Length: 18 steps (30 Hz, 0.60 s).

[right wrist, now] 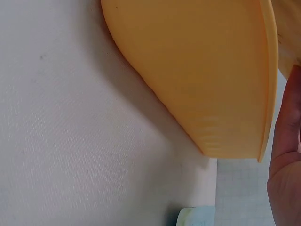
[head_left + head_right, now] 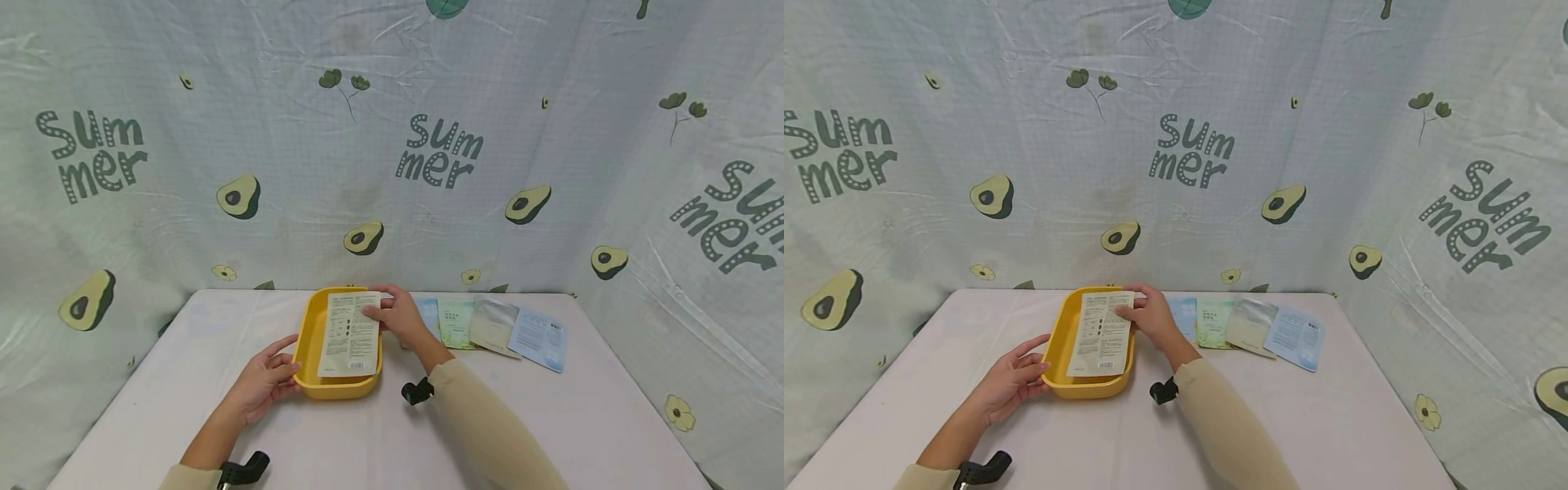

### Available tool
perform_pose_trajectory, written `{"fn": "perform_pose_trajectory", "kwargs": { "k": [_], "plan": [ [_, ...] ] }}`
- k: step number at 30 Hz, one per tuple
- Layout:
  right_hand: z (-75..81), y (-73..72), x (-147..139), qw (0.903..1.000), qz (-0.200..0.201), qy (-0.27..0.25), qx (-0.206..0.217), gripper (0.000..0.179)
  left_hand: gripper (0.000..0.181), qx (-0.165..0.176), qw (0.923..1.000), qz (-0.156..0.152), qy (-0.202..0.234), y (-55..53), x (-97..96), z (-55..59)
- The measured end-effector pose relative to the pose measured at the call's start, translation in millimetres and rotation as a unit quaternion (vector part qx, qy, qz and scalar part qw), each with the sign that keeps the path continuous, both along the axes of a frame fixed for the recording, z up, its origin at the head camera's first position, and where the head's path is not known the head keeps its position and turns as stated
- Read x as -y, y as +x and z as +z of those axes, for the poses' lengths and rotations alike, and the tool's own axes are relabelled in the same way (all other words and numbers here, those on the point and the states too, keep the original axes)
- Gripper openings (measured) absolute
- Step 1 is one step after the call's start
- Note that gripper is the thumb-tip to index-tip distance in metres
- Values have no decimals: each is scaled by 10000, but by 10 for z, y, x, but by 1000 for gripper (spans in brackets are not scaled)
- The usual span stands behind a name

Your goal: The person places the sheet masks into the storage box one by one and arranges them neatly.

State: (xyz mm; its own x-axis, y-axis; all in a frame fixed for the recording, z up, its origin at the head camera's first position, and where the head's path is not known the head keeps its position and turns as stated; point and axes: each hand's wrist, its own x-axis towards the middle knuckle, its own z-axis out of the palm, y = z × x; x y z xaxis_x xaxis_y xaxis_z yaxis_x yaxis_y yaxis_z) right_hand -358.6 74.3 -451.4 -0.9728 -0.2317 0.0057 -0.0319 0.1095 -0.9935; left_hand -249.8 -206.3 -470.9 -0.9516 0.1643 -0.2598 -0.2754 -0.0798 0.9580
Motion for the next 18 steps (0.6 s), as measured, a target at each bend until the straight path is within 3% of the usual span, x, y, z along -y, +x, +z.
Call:
{"fn": "perform_pose_trajectory", "kwargs": {
  "k": [18],
  "plan": [
    [63,-4,179,9973,-88,725,-105,48,71,32,10000,7,4,8,-12,10]
  ]
}}
